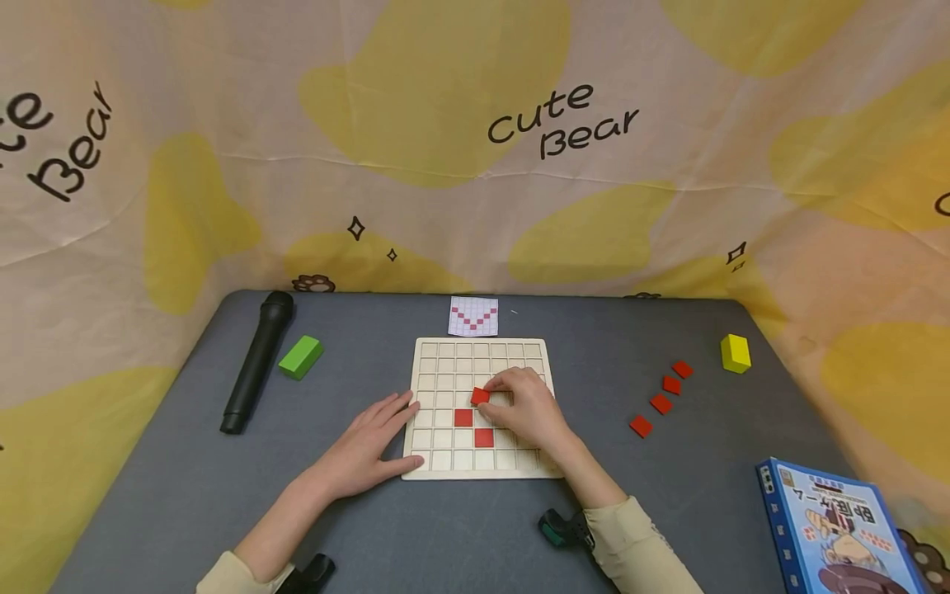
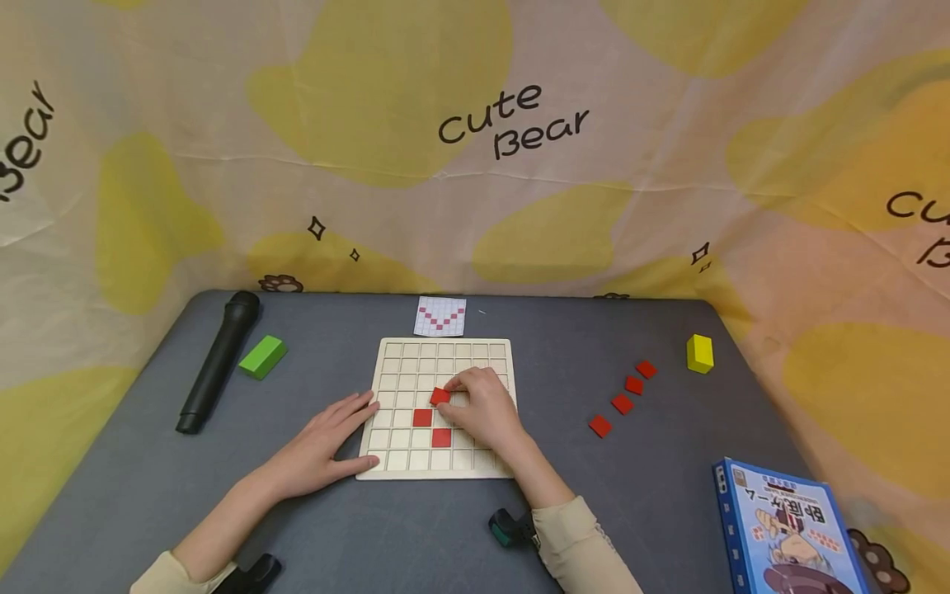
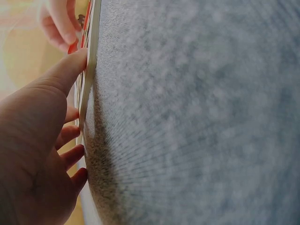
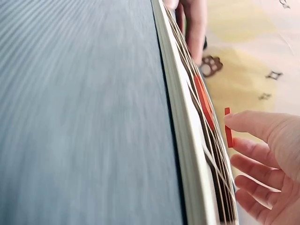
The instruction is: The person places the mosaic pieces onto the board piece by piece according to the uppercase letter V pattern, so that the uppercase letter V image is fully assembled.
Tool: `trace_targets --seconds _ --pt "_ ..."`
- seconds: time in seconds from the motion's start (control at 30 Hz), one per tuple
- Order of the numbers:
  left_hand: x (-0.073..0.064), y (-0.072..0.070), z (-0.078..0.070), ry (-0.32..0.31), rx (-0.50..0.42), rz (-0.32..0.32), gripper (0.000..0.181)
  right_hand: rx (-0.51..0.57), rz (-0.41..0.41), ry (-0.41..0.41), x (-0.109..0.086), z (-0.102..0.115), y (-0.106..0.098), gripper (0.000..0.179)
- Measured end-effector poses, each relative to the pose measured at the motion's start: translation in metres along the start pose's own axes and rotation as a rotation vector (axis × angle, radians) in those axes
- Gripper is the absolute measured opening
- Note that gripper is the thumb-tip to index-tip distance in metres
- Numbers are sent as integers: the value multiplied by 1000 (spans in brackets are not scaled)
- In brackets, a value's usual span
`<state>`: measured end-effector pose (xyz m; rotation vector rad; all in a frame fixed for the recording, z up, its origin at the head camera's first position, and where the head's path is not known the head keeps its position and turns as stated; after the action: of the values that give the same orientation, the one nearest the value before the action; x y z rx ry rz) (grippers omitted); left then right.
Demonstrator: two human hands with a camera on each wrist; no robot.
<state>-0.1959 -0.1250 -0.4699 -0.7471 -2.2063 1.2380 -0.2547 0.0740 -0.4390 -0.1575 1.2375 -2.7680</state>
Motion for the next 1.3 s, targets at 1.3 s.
trace_targets --seconds 1.3 --pt "1 -1 0 -11 -9 -6 75 16 -104 -79 -1 -6 -18 10"
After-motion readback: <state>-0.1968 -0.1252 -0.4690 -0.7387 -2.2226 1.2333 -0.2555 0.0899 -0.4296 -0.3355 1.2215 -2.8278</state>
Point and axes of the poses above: each hand's wrist, its own x-axis towards the middle knuckle, its own y-axis out of the palm, z = x × y, the point moved 10 cm from there along x, towards the middle knuckle, and after that the axes turned 15 degrees about y, right-handed, at the moved point
